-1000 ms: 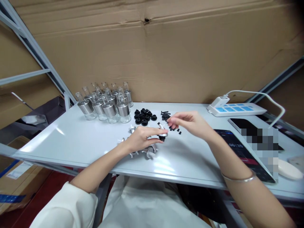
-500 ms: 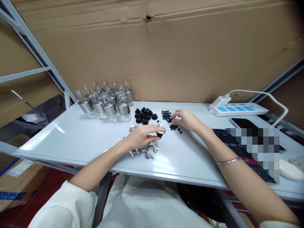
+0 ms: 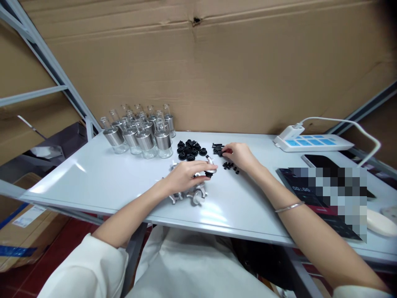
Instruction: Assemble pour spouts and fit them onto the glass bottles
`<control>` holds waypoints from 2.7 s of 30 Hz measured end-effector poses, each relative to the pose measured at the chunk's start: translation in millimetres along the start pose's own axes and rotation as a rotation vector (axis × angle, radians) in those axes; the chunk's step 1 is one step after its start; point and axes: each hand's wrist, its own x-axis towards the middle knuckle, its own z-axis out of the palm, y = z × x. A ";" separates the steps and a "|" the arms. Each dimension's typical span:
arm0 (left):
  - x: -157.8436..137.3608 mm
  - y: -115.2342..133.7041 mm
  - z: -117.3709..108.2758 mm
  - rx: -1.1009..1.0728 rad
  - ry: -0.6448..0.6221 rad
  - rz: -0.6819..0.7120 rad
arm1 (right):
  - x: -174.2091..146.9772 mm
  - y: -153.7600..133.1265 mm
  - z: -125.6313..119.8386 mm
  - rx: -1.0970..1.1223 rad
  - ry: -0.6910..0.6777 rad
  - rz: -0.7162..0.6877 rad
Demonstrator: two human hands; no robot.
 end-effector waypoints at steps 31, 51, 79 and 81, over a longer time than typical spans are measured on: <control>-1.1 -0.4 1.7 -0.322 0.008 -0.328 | -43.9 -54.7 -47.4 1.013 -0.098 0.094; -1.2 4.2 0.4 -0.386 -0.143 -0.338 | -46.6 -73.5 -36.8 1.085 -0.009 0.068; -0.5 -1.3 1.4 -0.636 0.095 -0.379 | -51.7 -71.7 -33.1 0.907 0.172 -0.190; -0.1 -1.9 1.2 -0.672 0.115 -0.386 | -52.8 -71.3 -31.4 0.753 0.227 -0.273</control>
